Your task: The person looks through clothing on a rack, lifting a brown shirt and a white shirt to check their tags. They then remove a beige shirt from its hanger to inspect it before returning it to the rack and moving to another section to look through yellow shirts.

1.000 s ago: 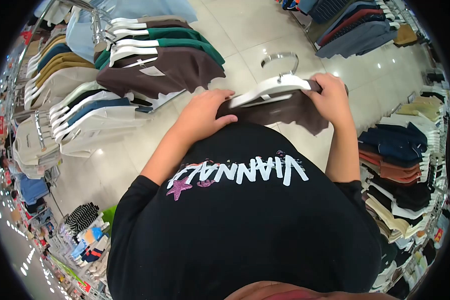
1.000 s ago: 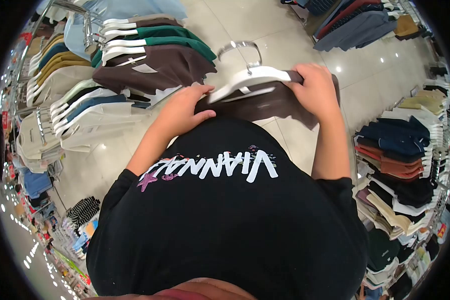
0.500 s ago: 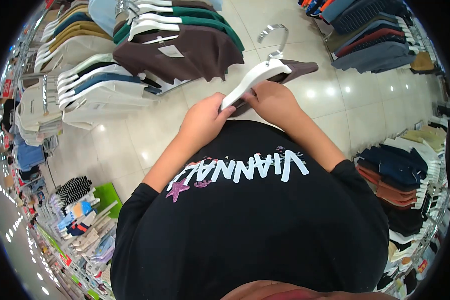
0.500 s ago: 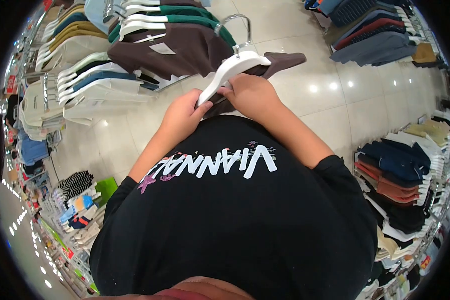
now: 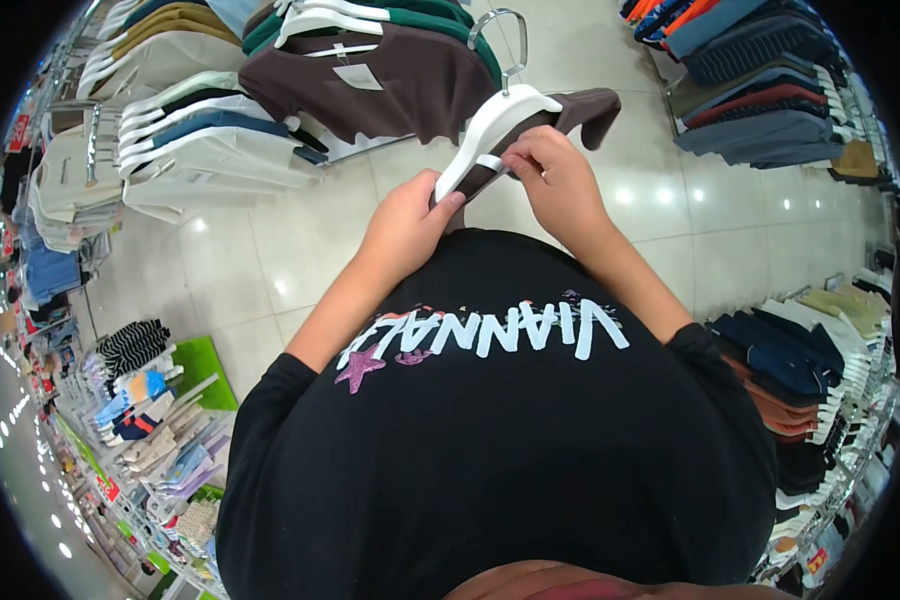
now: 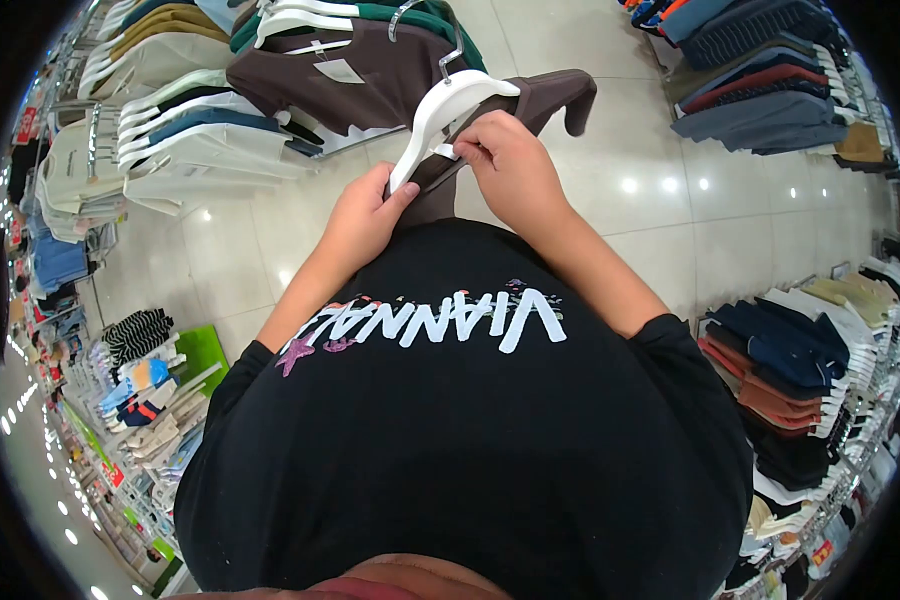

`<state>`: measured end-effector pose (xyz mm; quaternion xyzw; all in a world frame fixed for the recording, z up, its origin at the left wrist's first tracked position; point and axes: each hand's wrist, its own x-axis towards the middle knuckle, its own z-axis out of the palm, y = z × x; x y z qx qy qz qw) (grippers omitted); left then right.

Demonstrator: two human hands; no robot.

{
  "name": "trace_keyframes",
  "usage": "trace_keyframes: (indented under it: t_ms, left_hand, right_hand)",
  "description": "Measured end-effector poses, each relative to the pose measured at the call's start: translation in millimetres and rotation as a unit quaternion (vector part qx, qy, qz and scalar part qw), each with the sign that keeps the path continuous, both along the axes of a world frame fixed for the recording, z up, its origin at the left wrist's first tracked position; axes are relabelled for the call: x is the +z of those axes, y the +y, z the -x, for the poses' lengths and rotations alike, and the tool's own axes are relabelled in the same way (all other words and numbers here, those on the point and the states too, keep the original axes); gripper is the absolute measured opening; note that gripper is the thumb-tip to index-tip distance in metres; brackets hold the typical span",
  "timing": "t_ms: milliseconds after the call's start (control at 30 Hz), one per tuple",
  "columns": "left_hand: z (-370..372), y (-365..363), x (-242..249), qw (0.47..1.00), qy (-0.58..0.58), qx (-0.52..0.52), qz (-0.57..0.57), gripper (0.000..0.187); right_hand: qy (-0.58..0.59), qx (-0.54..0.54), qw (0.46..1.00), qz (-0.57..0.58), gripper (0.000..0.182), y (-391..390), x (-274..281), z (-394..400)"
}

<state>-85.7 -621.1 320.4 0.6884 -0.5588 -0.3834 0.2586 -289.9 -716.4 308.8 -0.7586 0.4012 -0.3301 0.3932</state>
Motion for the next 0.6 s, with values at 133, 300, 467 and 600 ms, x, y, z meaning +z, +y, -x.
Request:
trace_keyframes:
  t_ms: [133,300,467,600]
  left_hand:
    - [10.9,-2.7,8.2,0.999,0.019,-0.007,-0.027,0.029]
    - [17.9,-3.3,-0.7,0.999,-0.002,-0.044,0.019,0.03]
    - [20.1,-3.9,3.6,0.999,-0.01,-0.036,-0.005,0.03]
    - [20.1,-5.0,2.0,1.0,0.009,-0.02,-0.008,0.03]
  right_hand:
    - [0.106,0.019,0.994,0.018,0.024,3.6,-1.9,0.8]
    - [0.222,0.04,0.97,0.089,0.026,7.4,-18.5,12.1]
    - [0.135,0.021,0.99,0.032,0.017,11.8,-7.7,14.4]
    - [0.058,-0.039,0.988,0.139,0.014,12.0,-3.6,11.9]
